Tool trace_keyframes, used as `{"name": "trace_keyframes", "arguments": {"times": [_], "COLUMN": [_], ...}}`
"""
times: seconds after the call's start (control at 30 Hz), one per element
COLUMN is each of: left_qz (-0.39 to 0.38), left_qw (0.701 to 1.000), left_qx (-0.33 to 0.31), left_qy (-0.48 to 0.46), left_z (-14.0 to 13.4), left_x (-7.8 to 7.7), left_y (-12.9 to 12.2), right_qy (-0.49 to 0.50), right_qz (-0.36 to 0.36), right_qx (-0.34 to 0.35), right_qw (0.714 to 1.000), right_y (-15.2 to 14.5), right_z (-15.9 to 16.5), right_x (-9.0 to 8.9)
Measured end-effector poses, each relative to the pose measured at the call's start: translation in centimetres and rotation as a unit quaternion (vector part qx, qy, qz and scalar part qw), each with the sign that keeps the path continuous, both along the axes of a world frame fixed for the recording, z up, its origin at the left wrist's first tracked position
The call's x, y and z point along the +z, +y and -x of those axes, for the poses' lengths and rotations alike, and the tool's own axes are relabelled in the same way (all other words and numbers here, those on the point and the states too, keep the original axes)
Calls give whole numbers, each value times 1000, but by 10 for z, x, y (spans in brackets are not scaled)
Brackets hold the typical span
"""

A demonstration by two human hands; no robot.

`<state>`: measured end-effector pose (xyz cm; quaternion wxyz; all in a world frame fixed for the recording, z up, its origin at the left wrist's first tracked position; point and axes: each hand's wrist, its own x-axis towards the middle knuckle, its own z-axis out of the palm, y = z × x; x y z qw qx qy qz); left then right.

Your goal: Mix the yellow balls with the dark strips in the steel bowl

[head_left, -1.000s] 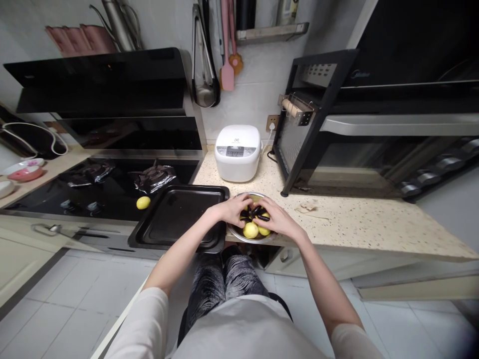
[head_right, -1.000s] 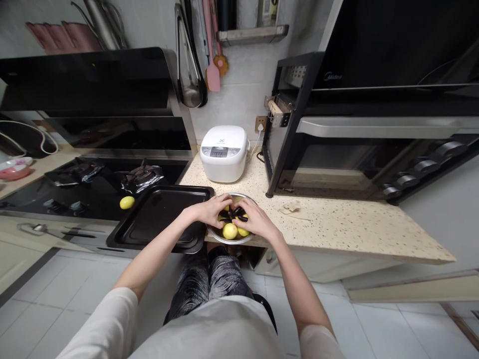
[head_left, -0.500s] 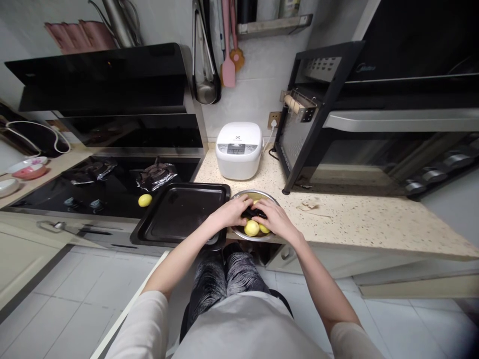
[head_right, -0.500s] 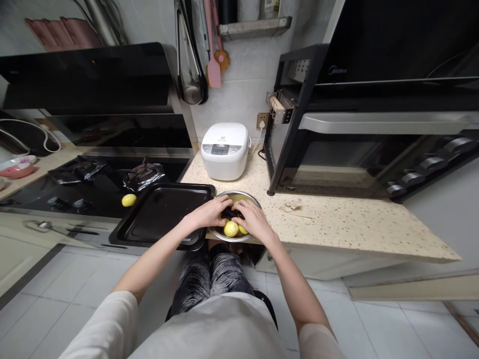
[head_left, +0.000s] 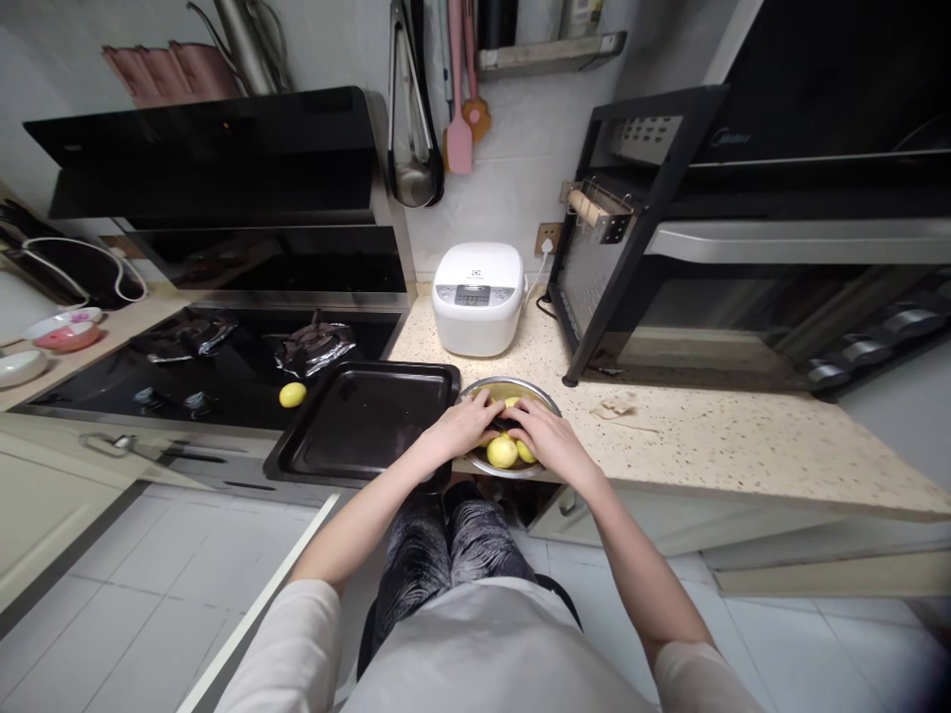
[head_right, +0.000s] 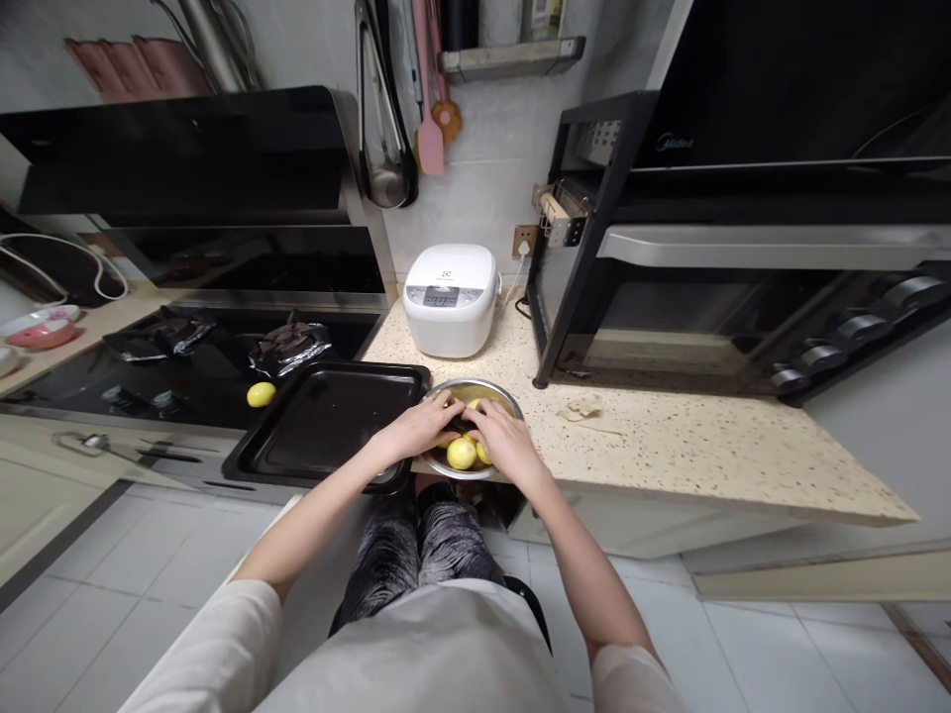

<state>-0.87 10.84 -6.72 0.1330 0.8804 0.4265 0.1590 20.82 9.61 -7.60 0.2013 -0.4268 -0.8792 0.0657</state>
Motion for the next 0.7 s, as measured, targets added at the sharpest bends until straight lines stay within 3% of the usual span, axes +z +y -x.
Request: {"name": "trace_keyframes", "arguments": {"times": [0.4, 0.57, 0.7], "left_qz": [54, 27, -17], "left_qw": [981, 963, 938], "left_qx": [37, 64, 139], "left_qy": [-185, -261, -318], "left_z": [-8, -2, 24], "left_x": [-9, 4, 8], "left_y": [-2, -20, -51], "right_qy": [145, 183, 184], "right_qz": [7, 15, 35], "right_qx": [-10, 2, 56], "right_qw": [989, 983, 981], "right_y": [9, 8, 1], "right_z": [7, 18, 56], "right_x": [-10, 11, 27]}}
